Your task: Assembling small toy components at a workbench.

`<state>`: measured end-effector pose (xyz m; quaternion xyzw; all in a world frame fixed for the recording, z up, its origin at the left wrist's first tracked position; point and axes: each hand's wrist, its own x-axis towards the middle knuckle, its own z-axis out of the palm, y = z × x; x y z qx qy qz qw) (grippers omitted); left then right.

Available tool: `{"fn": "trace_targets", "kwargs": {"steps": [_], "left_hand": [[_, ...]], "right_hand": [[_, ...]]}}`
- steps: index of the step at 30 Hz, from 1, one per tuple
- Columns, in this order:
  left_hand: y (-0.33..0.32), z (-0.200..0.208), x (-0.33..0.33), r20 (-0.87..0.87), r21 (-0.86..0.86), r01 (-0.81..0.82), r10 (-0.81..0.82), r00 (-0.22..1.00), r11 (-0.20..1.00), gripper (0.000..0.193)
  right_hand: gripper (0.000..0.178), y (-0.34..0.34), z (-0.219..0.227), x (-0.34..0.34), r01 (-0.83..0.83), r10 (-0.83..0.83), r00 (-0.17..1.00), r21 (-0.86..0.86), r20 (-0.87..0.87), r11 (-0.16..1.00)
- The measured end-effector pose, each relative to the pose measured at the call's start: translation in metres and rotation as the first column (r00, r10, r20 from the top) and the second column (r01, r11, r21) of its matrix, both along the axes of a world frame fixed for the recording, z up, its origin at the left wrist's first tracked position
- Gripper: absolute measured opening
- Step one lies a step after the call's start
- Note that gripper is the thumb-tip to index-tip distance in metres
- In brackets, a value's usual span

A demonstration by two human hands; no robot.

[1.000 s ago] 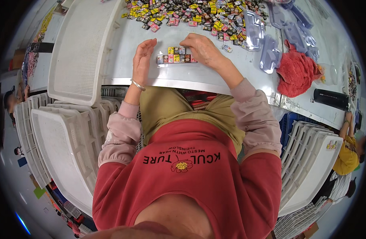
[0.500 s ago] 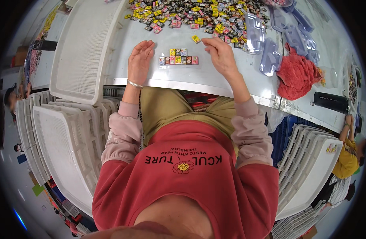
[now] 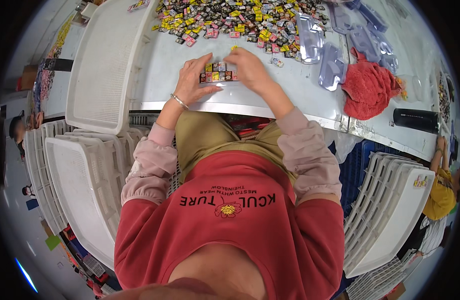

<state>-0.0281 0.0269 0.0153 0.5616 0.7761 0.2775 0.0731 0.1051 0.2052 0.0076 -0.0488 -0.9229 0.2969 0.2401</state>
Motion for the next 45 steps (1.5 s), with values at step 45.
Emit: {"fn": "trace_targets", "kwargs": {"steps": [45], "left_hand": [[0.045, 0.052, -0.329, 0.979, 0.202, -0.883, -0.068, 0.191, 0.423, 0.022]], "right_hand": [[0.026, -0.042, 0.075, -0.090, -0.007, 0.360, 0.927, -0.954, 0.106, 0.298]]}}
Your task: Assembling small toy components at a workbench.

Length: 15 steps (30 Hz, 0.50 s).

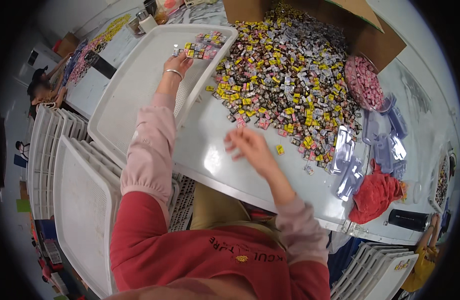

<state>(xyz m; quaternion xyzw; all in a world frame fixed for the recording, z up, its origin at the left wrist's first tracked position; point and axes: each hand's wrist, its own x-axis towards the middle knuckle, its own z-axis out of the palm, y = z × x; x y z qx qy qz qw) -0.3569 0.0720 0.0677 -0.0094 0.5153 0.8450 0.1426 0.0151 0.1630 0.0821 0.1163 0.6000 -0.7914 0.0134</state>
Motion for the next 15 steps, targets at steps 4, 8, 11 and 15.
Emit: {"fn": "trace_targets", "kwargs": {"steps": [4, 8, 11, 15], "left_hand": [[0.024, -0.028, -0.037, 0.104, -0.103, -0.118, 0.128, 0.986, 0.988, 0.026], [0.032, -0.033, -0.064, 0.172, -0.161, -0.260, 0.286, 0.943, 0.952, 0.025], [0.071, -0.034, -0.037, 0.096, -0.237, -0.273, 0.302, 0.948, 0.932, 0.029], [0.071, -0.046, -0.048, -0.107, -0.484, -0.276, 0.257, 0.961, 0.830, 0.030]], "right_hand": [[0.021, -0.013, -0.026, 0.067, -0.037, 0.042, 0.992, -0.049, 0.119, 0.998], [0.019, -0.026, -0.047, 0.110, -0.026, 0.058, 0.976, -0.152, 0.211, 0.988], [0.016, -0.025, -0.050, 0.125, 0.084, -0.050, 0.969, -0.134, 0.240, 0.987], [0.020, -0.024, -0.041, 0.129, 0.158, -0.136, 0.967, -0.092, 0.214, 0.983]]}}
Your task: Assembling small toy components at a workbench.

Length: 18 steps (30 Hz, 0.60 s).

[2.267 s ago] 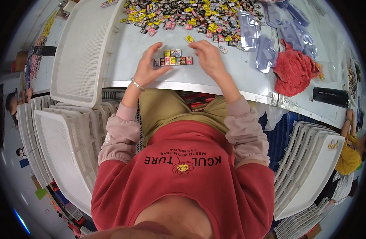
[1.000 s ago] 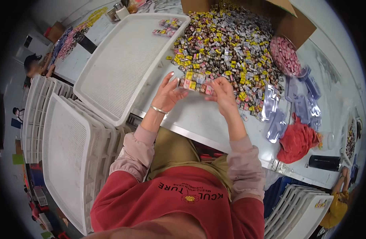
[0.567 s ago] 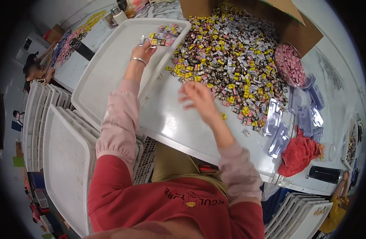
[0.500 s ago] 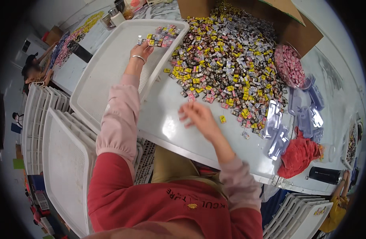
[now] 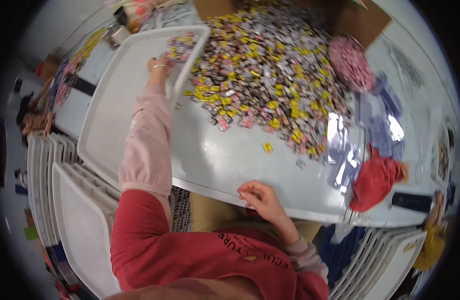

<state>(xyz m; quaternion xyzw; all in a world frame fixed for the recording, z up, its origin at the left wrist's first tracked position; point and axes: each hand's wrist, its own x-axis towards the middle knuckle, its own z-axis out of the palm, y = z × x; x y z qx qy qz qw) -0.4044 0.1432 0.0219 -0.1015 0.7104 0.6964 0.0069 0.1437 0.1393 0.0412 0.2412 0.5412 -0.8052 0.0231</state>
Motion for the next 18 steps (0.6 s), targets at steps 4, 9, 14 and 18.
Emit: {"fn": "trace_targets", "kwargs": {"steps": [4, 9, 14, 18], "left_hand": [[-0.167, 0.040, -0.124, -0.331, -0.437, 0.291, -0.453, 0.828, 0.851, 0.017], [-0.042, 0.019, 0.015, -0.152, -0.271, 0.038, -0.082, 0.985, 0.962, 0.044], [-0.034, 0.060, 0.178, -0.326, -0.049, 0.695, -0.669, 0.668, 0.717, 0.025], [-0.042, 0.041, 0.288, -0.235, -0.027, 0.873, -0.852, 0.469, 0.488, 0.023]], "right_hand": [[0.014, -0.009, 0.022, -0.013, -0.158, 0.190, 0.972, 0.214, -0.137, 0.964], [0.021, 0.089, 0.007, 0.033, 0.460, -0.234, 0.869, 0.886, -0.436, 0.053], [0.022, 0.149, -0.015, 0.052, 0.214, -0.463, 0.806, 0.911, -0.368, -0.351], [0.025, 0.164, -0.029, 0.045, 0.065, -0.458, 0.845, 0.904, -0.276, -0.423]]}}
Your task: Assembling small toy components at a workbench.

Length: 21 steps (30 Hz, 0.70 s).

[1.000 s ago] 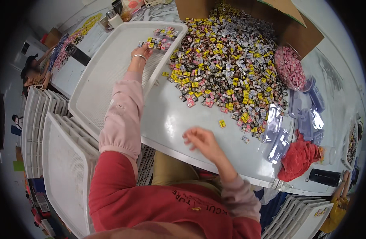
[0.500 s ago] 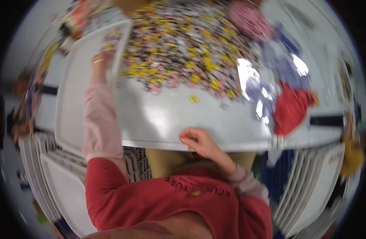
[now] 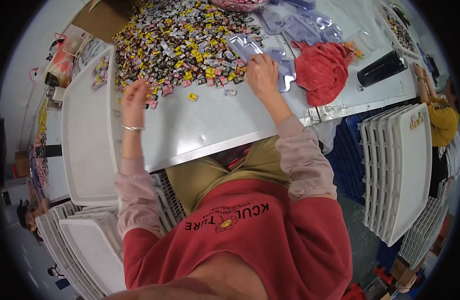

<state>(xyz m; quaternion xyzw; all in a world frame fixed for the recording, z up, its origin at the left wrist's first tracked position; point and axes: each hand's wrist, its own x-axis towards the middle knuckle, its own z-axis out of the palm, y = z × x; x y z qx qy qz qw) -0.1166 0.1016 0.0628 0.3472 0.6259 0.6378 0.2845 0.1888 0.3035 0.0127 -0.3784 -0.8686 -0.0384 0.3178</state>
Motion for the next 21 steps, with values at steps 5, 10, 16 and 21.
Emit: {"fn": "trace_targets", "kwargs": {"steps": [5, 10, 16, 21], "left_hand": [[0.004, -0.027, 0.098, 0.207, -0.121, 0.291, -0.262, 0.943, 0.949, 0.028], [0.045, -0.026, 0.157, 0.329, -0.096, 0.468, -0.416, 0.848, 0.879, 0.030], [0.092, -0.025, 0.179, 0.439, -0.085, 0.484, -0.403, 0.803, 0.871, 0.031], [0.135, -0.023, 0.188, 0.517, -0.119, 0.385, -0.274, 0.811, 0.915, 0.044]], "right_hand": [[0.019, 0.021, 0.016, 0.001, -0.010, -0.030, 0.993, -0.345, -0.110, 0.938], [0.023, 0.056, 0.027, 0.010, -0.107, 0.027, 0.990, -0.623, -0.137, 0.775], [0.021, 0.085, 0.032, 0.010, -0.250, 0.239, 0.963, -0.740, -0.124, 0.625], [0.019, 0.096, 0.021, 0.009, -0.279, 0.216, 0.959, -0.725, -0.181, 0.630]]}}
